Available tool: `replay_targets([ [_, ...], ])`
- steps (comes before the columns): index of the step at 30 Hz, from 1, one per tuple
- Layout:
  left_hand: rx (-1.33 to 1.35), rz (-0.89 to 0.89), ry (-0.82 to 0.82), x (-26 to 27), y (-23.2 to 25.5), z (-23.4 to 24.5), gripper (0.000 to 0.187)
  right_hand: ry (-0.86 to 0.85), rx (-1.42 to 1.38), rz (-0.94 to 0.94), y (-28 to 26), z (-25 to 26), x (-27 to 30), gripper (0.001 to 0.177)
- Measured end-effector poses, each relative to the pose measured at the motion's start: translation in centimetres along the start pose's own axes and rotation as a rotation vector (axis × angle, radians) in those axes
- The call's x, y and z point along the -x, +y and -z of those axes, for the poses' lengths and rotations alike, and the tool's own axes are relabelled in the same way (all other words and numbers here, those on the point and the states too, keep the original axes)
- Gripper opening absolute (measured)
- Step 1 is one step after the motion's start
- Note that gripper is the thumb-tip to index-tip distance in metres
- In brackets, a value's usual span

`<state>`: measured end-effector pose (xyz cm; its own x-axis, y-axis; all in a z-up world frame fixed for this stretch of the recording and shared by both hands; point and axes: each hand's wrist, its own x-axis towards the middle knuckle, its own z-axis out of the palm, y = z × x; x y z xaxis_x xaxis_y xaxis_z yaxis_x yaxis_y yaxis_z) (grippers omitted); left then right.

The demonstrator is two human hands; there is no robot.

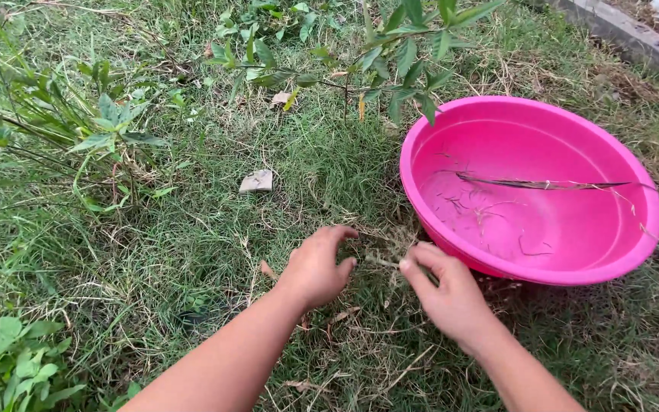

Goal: Manually pick up weeds and dry grass and place them into a pink plastic bowl.

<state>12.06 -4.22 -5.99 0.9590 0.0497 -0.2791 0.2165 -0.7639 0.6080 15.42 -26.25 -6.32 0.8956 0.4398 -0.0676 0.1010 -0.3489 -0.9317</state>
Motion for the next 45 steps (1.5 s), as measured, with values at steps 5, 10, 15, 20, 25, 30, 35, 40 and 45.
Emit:
replay_targets([
  [5, 0.094, -0.365, 0.113, -1.9, -1.1, 0.6, 0.06, -0.318, 0.043, 0.384, -11.5, -2.7, 2.7, 0.024],
  [10, 0.029, -0.483, 0.149, -2.2, 0.4, 1.5, 0.054, -0.163, -0.093, 0.447, -14.8, -1.9, -2.7, 0.017],
  [15, -0.039, 0.09, 0.083, 0.3, -0.1, 5.6, 0.042, 0.367, 0.069, 0.336, -13.1, 4.4, -4.5, 0.018],
  [20, -0.084, 0.271, 0.147, 1.9, -4.3, 5.7, 0.038, 0.648, 0.458, 0.344, -6.5, 10.4, -4.8, 0.025],
  [25, -0.13, 0.399, 0.159, 2.9, -6.2, 5.3, 0.038, 0.94, 0.848, 0.399, -8.8, 4.9, -3.7, 0.05],
  [30, -0.183, 0.458, 0.199, 3.4, -5.7, 5.9, 0.039, 0.04, 0.621, 0.476, -8.3, -9.0, -4.7, 0.03],
  [35, -0.226, 0.476, 0.173, 4.2, -5.0, 7.5, 0.042, -0.263, 0.885, 0.293, -0.4, -17.2, -6.4, 0.06],
  [40, -0.242, 0.511, 0.111, 3.7, -5.5, 7.4, 0.047, -0.294, 1.017, 0.184, 1.8, -17.8, -7.8, 0.039],
  [45, -0.247, 0.505, 0.086, 3.4, -7.1, 4.7, 0.044, -0.297, 0.586, -0.034, 3.5, -15.4, -7.8, 0.037],
])
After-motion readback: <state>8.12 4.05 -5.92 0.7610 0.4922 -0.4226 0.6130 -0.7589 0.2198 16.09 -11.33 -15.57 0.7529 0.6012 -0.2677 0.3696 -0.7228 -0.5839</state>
